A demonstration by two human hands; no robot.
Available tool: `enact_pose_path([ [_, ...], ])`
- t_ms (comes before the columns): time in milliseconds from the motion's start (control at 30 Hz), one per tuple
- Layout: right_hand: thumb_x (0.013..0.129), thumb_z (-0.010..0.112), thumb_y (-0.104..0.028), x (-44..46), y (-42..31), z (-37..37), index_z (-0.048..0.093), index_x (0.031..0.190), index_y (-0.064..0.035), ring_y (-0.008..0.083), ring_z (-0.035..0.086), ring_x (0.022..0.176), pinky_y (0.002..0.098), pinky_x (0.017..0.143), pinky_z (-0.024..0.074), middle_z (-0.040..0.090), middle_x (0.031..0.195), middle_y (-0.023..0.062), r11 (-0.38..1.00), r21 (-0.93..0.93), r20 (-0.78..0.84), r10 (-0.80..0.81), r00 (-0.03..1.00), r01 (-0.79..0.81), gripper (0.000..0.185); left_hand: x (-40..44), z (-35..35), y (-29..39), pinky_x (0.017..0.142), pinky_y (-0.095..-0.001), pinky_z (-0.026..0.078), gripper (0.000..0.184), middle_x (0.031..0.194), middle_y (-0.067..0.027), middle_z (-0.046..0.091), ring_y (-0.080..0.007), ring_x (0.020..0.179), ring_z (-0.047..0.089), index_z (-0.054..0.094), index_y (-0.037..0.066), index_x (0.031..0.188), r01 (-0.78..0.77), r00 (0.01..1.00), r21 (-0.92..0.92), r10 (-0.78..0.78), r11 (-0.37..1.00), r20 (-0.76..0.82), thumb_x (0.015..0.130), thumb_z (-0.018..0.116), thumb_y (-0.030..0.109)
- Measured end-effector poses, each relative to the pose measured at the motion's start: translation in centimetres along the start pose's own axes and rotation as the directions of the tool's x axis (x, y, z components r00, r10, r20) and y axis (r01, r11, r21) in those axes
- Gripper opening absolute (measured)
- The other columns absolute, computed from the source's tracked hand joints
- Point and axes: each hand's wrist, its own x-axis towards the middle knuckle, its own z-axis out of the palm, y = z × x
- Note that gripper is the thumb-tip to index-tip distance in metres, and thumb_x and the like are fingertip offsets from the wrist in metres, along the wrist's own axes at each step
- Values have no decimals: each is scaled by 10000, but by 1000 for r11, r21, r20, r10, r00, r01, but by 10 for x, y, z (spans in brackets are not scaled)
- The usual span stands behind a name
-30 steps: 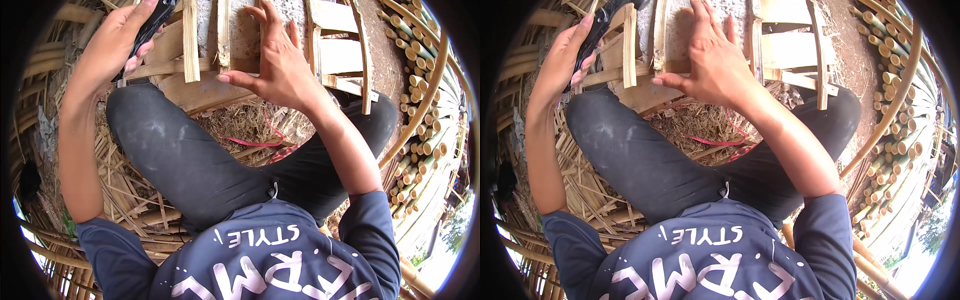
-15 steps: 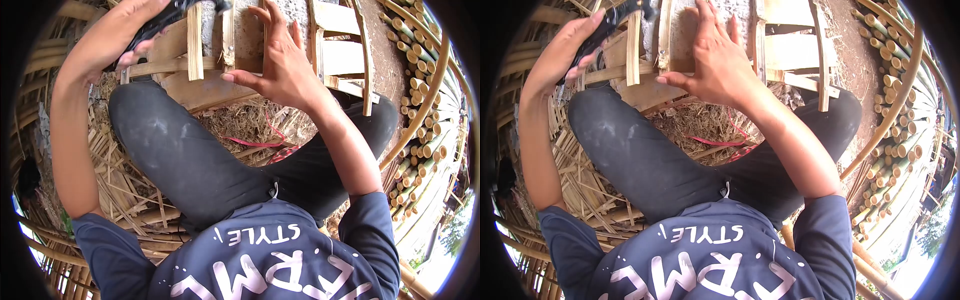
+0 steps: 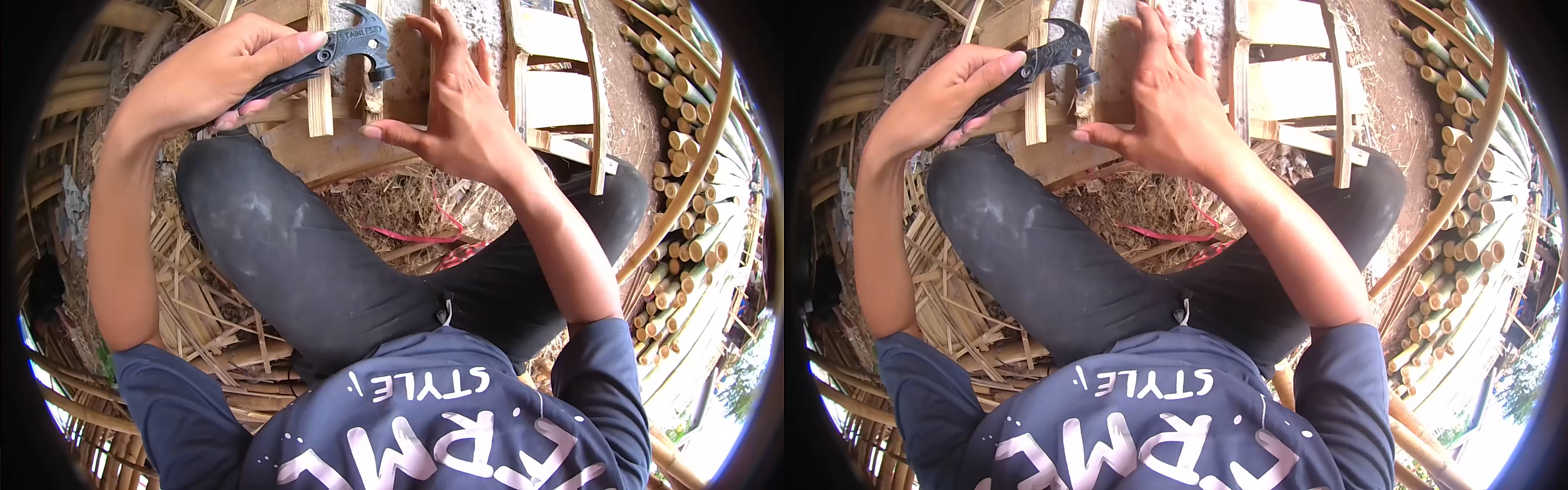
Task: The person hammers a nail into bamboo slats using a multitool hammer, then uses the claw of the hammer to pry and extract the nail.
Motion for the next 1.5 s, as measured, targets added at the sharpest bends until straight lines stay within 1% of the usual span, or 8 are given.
enact_pose_path([
  [133, 885, 704, -631, 1, 0, -2, 27, 1530, 189, 485, 214, 1527, 657, 1244, 132, 151, 1601, 380, 999, 51, 19, 4, 1000, -5, 1244, -2, -4, -1, 342, -162, 263, 490, 530, 69, 456, 11, 373, 366, 598, 92, 905, -97, 943, -236, 13, 967, -333, 1077, 482, 536],
  [267, 882, 707, -628, 2, 0, -2, 39, 1543, 164, 483, 219, 1526, 660, 1243, 135, 145, 1604, 373, 997, 83, 10, 6, 1000, -7, 1229, -6, -5, -1, 337, -157, 269, 473, 531, 68, 461, 6, 363, 370, 599, 91, 903, 41, 998, 33, -42, 999, 42, 1081, 490, 516],
  [500, 872, 713, -641, 2, -2, -6, 25, 1553, 134, 478, 235, 1522, 662, 1243, 137, 159, 1603, 360, 996, 81, 51, 42, 998, -46, 1239, 3, -3, -6, 336, -150, 258, 467, 525, 70, 445, 19, 363, 346, 598, 105, 891, -124, 945, -297, 22, 947, -325, 1084, 483, 514],
  [567, 871, 708, -650, 2, -1, -1, 33, 1553, 129, 480, 241, 1519, 661, 1243, 138, 159, 1602, 359, 995, 95, -2, 22, 1000, -22, 1237, -6, -1, 4, 340, -162, 275, 488, 515, 68, 428, 16, 369, 355, 609, 84, 891, -54, 996, 7, 53, 999, 65, 1088, 476, 511],
  [733, 865, 706, -665, 3, -1, -2, 7, 1544, 152, 492, 247, 1513, 660, 1244, 135, 162, 1601, 368, 996, 86, 18, 29, 999, -31, 1271, -3, -3, 4, 368, -165, 257, 523, 570, 62, 457, 9, 395, 349, 625, 51, 962, -165, 927, -248, 64, 955, -370, 1084, 467, 535],
  [1100, 876, 698, -656, 4, -1, -1, 32, 1535, 178, 489, 231, 1521, 659, 1245, 129, 157, 1597, 392, 991, 131, 4, 18, 1000, -18, 1253, 4, 8, -7, 371, -162, 286, 509, 552, 62, 460, 12, 378, 361, 621, 55, 974, -238, 905, -269, 113, 933, -409, 1077, 488, 535],
  [1200, 878, 696, -654, 3, 1, -3, 39, 1535, 176, 486, 223, 1525, 658, 1246, 127, 152, 1600, 388, 989, 141, 13, 30, 999, -31, 1246, -10, 5, 7, 346, -164, 280, 507, 543, 64, 458, 11, 365, 362, 607, 66, 930, 29, 999, 37, -28, 999, -32, 1077, 484, 534],
  [1500, 869, 728, -611, 5, -1, -4, 77, 1549, 154, 481, 189, 1536, 654, 1246, 134, 123, 1623, 353, 995, 94, 35, 37, 999, -40, 1213, -7, 2, -9, 347, -164, 265, 502, 539, 64, 460, 10, 373, 363, 602, 58, 939, -146, 968, -150, 109, 978, -226, 1084, 478, 522],
])
